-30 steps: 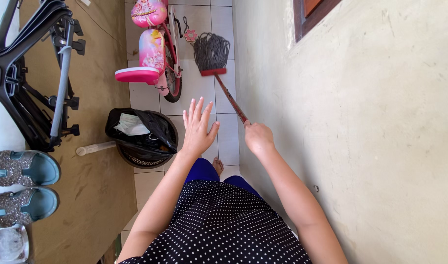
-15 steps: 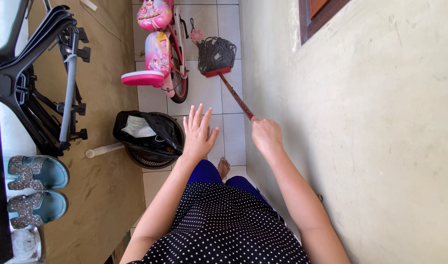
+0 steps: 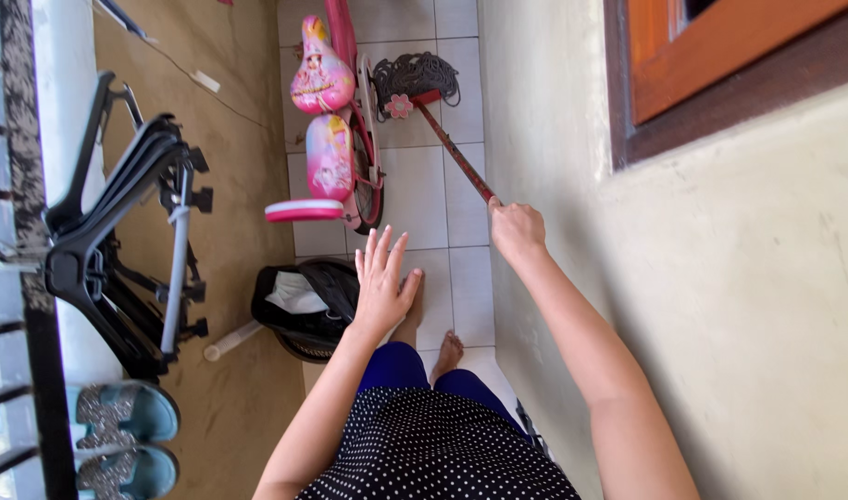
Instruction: The person mops a tiled floor using a string mop, moving from a hallway area past a shoe rack and wooden cabinet toward a staircase. They continue mopping around a child's pink bicycle and a trash bin, then place the mop against the wall.
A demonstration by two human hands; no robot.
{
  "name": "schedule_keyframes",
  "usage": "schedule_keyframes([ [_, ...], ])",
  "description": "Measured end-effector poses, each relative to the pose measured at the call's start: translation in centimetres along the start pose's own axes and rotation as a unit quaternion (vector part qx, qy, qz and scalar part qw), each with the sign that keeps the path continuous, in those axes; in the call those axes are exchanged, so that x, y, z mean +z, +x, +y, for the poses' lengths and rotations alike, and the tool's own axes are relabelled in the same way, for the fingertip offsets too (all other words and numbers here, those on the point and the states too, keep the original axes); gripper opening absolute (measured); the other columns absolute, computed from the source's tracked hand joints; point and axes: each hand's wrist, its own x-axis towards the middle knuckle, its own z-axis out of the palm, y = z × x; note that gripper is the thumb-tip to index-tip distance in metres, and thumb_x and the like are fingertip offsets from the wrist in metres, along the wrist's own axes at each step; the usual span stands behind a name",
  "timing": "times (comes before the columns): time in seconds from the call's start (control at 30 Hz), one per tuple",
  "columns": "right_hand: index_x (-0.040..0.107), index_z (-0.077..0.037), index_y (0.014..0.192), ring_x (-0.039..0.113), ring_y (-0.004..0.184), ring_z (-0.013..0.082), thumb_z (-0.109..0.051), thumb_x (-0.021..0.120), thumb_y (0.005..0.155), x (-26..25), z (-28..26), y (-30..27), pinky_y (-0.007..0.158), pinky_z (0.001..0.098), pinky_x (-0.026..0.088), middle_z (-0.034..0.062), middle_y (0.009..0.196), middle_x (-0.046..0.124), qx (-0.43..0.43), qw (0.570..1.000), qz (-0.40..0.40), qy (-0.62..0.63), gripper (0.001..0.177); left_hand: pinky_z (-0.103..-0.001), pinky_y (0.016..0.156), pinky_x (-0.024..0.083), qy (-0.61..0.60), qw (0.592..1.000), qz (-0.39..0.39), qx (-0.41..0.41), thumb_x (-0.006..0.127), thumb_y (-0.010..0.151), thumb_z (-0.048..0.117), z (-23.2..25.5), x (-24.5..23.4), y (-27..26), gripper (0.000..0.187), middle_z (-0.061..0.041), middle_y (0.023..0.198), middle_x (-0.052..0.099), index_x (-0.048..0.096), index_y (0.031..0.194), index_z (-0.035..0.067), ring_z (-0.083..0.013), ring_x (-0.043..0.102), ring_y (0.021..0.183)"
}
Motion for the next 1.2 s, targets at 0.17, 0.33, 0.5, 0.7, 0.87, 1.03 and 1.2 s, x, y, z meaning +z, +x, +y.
schedule_keyframes([
  [0.17,0.046,-0.014,0.151,0.074,0.087,0.0326,-0.002,0.046,0.098,-0.1,-1.3,8.6,0.072,0.0453,0.061,0.015,0.09,0.075,0.034,0.998,-0.022,0.05,0.055,-0.068,0.118,0.015,0.002,1.0,0.001,-0.007,0.066,0.094,0.025,-2.7,-1.1,3.8,0.062,-0.02,0.162,0.034,0.046,0.151,0.008,-0.0454,0.022,0.153],
  [0.33,0.041,-0.02,0.155,0.072,0.096,0.0329,-0.004,0.046,0.099,1.1,-2.5,15.4,0.075,0.0444,0.062,0.0139,0.099,0.074,0.059,0.996,-0.026,0.058,0.058,-0.068,0.119,0.016,0.0,1.0,0.007,-0.013,0.066,0.095,0.025,-4.3,-2.2,6.5,0.063,-0.02,0.162,0.034,0.045,0.152,0.008,-0.0456,0.022,0.154],
  [0.5,0.039,-0.024,0.156,0.071,0.1,0.0329,-0.007,0.043,0.102,1.5,-3.1,17.4,0.078,0.0441,0.061,0.0136,0.106,0.073,0.078,0.993,-0.053,0.069,0.057,-0.068,0.119,0.015,-0.002,1.0,0.012,-0.024,0.065,0.096,0.025,-4.9,-3.1,7.1,0.062,-0.02,0.163,0.034,0.045,0.152,0.009,-0.0452,0.022,0.154],
  [0.7,0.038,-0.024,0.157,0.071,0.101,0.0342,-0.013,0.035,0.109,3.3,-2.0,16.4,0.08,0.0474,0.059,0.015,0.106,0.073,0.069,0.992,-0.056,0.087,0.05,-0.068,0.119,0.015,-0.003,1.0,0.01,-0.03,0.064,0.096,0.026,-4.7,-3.5,6.0,0.062,-0.02,0.163,0.033,0.044,0.152,0.008,-0.045,0.021,0.155],
  [0.87,0.035,-0.025,0.159,0.07,0.099,0.0352,-0.009,0.038,0.102,6.7,-0.8,12.6,0.081,0.047,0.059,0.017,0.105,0.072,0.055,0.996,-0.047,0.06,0.059,-0.068,0.12,0.014,-0.005,0.999,0.018,-0.03,0.064,0.097,0.026,-3.8,-3.5,4.1,0.062,-0.02,0.163,0.033,0.044,0.153,0.008,-0.0452,0.02,0.154],
  [1.03,0.036,-0.021,0.159,0.071,0.097,0.0351,-0.007,0.037,0.102,8.9,-0.9,7.0,0.08,0.0481,0.059,0.0173,0.103,0.073,0.045,0.995,-0.042,0.073,0.058,-0.067,0.12,0.014,-0.008,0.999,0.028,-0.018,0.065,0.097,0.026,-2.0,-2.9,1.4,0.061,-0.02,0.163,0.033,0.045,0.152,0.008,-0.0456,0.021,0.154],
  [1.2,0.037,-0.014,0.157,0.071,0.095,0.036,-0.007,0.037,0.101,10.0,-2.2,0.0,0.079,0.0492,0.058,0.0184,0.099,0.073,0.034,0.996,-0.043,0.069,0.056,-0.067,0.12,0.015,-0.015,0.999,0.042,-0.002,0.065,0.097,0.026,0.2,-1.9,-2.7,0.062,-0.02,0.163,0.034,0.045,0.153,0.007,-0.046,0.021,0.154],
])
